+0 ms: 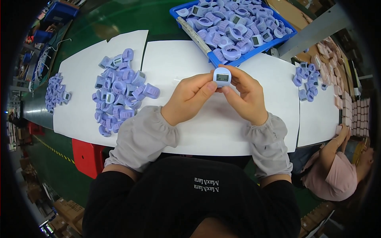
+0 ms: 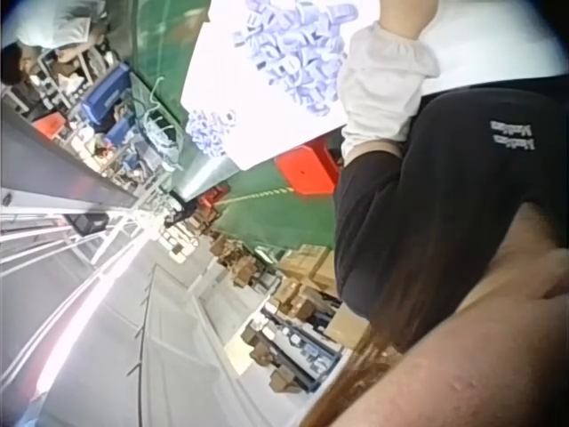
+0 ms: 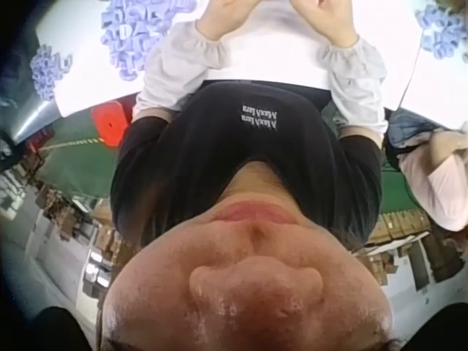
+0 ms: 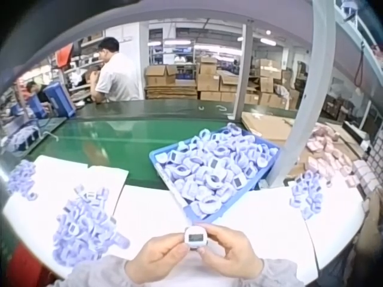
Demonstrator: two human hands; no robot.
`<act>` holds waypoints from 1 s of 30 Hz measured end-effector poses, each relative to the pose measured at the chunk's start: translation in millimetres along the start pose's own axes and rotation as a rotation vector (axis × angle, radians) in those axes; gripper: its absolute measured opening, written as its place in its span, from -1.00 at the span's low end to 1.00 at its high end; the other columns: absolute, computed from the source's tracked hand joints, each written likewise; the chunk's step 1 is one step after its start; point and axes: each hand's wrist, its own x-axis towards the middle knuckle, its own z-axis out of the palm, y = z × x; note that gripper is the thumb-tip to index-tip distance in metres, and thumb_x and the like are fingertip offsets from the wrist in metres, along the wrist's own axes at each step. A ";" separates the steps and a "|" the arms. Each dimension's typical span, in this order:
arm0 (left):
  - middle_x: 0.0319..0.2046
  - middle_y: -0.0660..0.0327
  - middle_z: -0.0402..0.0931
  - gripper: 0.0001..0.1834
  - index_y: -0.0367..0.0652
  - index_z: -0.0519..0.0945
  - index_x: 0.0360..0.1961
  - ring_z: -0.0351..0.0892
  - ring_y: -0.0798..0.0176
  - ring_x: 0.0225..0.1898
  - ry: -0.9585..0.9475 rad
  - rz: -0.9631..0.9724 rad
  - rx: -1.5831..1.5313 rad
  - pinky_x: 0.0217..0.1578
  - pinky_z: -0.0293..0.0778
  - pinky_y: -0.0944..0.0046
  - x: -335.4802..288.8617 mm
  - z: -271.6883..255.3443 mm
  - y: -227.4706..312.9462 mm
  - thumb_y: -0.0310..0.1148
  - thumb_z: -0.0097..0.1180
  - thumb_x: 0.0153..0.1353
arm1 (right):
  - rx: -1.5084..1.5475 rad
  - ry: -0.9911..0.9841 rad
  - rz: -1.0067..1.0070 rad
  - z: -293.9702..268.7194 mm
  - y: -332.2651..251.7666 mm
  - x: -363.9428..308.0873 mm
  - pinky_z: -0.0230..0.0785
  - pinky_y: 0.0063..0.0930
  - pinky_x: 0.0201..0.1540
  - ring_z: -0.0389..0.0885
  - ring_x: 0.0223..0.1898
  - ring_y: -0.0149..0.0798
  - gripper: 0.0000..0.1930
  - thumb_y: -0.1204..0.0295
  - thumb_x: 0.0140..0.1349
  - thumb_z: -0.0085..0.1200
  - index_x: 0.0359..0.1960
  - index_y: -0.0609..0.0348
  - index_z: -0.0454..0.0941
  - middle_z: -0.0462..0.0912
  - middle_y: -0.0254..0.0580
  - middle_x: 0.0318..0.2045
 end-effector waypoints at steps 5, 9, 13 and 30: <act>-0.18 0.11 0.56 -0.66 -0.37 0.46 0.04 0.54 0.31 -0.16 -0.012 0.036 0.034 -0.10 0.45 0.33 0.1 -0.4 -0.3 -0.34 -0.16 0.40 | 0.067 0.005 0.020 1.1 -0.5 0.4 0.48 -0.28 0.05 0.48 0.06 -0.15 -0.56 0.65 0.20 -0.01 0.14 0.45 0.30 0.50 0.07 0.01; -0.19 0.13 0.57 -0.67 -0.37 0.47 0.03 0.54 0.33 -0.17 -0.008 0.042 0.068 -0.11 0.45 0.33 0.0 -1.3 -0.6 -0.34 -0.13 0.39 | 0.137 0.010 0.054 1.3 -1.7 -0.1 0.44 -0.29 0.08 0.46 0.09 -0.15 -0.54 0.66 0.18 -0.02 0.16 0.44 0.29 0.48 0.08 0.04; -0.20 0.14 0.57 -0.68 -0.38 0.48 0.01 0.54 0.34 -0.16 0.038 -0.009 -0.049 -0.10 0.45 0.33 -0.8 2.5 2.0 -0.38 -0.02 0.33 | 0.221 0.064 0.077 6.0 -1.4 -0.8 0.28 -0.32 0.18 0.49 0.07 -0.22 -0.55 0.60 0.18 0.03 0.14 0.39 0.35 0.53 -0.04 -0.02; -0.21 0.16 0.58 -0.64 -0.37 0.50 0.01 0.56 0.36 -0.19 0.109 -0.043 0.014 -0.12 0.49 0.35 -0.8 1.4 1.5 -0.48 0.13 0.18 | 0.163 -0.033 0.090 5.0 -5.0 -1.0 0.14 -0.27 0.27 0.38 0.19 -0.13 -0.47 0.59 0.23 -0.05 0.26 0.43 0.20 0.44 0.06 0.12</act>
